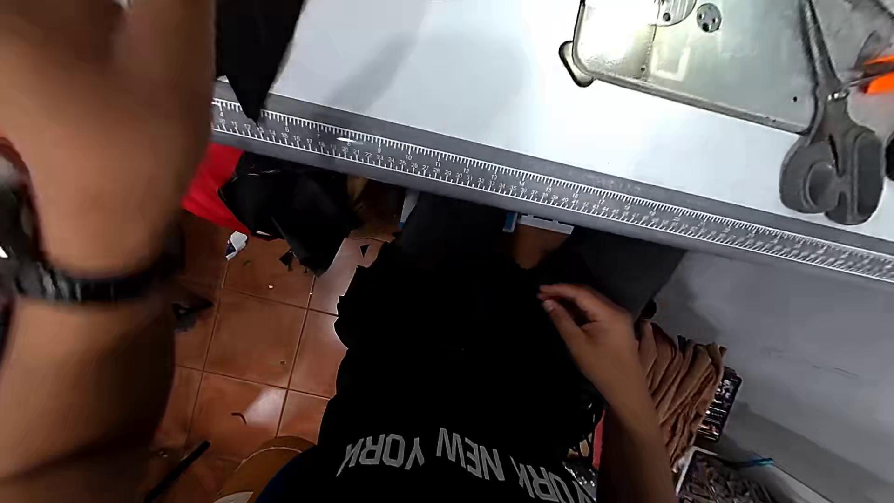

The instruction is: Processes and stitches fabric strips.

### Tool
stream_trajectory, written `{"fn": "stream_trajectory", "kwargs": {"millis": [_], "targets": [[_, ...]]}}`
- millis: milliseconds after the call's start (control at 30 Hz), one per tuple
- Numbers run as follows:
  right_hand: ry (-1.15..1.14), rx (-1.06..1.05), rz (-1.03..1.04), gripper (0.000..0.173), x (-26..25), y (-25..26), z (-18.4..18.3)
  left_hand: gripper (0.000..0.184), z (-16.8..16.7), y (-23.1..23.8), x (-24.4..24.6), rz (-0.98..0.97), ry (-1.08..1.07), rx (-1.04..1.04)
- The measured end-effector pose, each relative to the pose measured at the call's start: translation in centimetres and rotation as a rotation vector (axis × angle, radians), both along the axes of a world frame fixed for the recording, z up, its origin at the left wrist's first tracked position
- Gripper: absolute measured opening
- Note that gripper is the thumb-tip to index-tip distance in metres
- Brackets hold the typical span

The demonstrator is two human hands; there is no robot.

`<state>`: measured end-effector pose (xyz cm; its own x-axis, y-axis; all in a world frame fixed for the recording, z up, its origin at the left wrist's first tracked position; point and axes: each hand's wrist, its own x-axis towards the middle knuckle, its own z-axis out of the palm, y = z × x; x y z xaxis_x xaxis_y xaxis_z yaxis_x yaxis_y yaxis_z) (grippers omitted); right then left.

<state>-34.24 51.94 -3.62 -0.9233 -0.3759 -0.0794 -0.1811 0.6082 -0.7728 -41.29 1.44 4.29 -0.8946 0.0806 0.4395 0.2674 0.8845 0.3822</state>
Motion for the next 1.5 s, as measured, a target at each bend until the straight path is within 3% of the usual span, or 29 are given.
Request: {"fn": "stream_trajectory", "kwargs": {"millis": [67,167,233,300,367,433,533,633,733,800,933,1133,1300,1400,1500], "targets": [[-0.035,0.121,0.084,0.027,0.0,-2.0,-0.6,0.036,1.0,7.4,5.7,-0.058,-0.189,0.155],[-0.083,0.406,0.163,0.052,-0.7,-3.6,-1.8,0.022,-5.4,12.7,11.9,-0.186,-0.428,0.283],[-0.034,0.525,0.173,0.045,-0.5,-3.9,-2.5,0.021,-8.5,14.1,14.4,-0.186,-0.485,0.343],[0.064,0.539,0.142,0.025,-0.2,-3.5,-2.7,0.021,-9.3,15.2,15.3,-0.155,-0.485,0.366],[0.08,0.439,0.094,0.017,-0.1,-2.6,-1.8,0.02,-8.8,16.1,14.7,-0.149,-0.466,0.386],[0.037,0.271,0.042,0.02,-0.3,-1.3,-0.3,0.02,-8.2,17.2,13.2,-0.197,-0.463,0.421],[-0.113,0.017,-0.035,0.026,-0.5,0.1,2.7,0.03,-8.1,20.3,9.4,-0.389,-0.491,0.502],[-0.101,-0.124,-0.138,0.017,0.2,0.4,6.2,0.045,-6.8,24.4,6.4,-0.628,-0.626,0.603],[-0.022,-0.205,-0.159,0.019,0.9,1.0,9.2,0.025,-5.7,26.4,5.0,-0.808,-0.603,0.667],[-0.023,-0.306,-0.138,0.024,1.1,1.7,10.8,0.012,-4.5,26.5,4.8,-0.817,-0.551,0.735],[-0.023,-0.49,-0.117,0.018,1.2,2.6,12.5,0.013,-1.6,25.3,5.1,-0.791,-0.526,0.829],[0.137,-0.526,-0.109,0.017,0.7,2.4,13.1,0.018,0.1,21.9,6.3,-0.806,-0.577,0.826],[0.148,-0.559,-0.142,0.016,0.8,2.0,13.3,0.017,-1.8,17.9,8.5,-0.81,-0.689,0.773],[0.168,-0.583,-0.164,0.016,0.6,2.4,13.4,0.015,-5.1,13.3,10.1,-0.886,-0.957,0.742],[0.187,-0.569,-0.227,0.014,-0.2,3.4,13.6,0.013,-8.0,7.1,12.2,-0.828,-1.298,0.692]]}}
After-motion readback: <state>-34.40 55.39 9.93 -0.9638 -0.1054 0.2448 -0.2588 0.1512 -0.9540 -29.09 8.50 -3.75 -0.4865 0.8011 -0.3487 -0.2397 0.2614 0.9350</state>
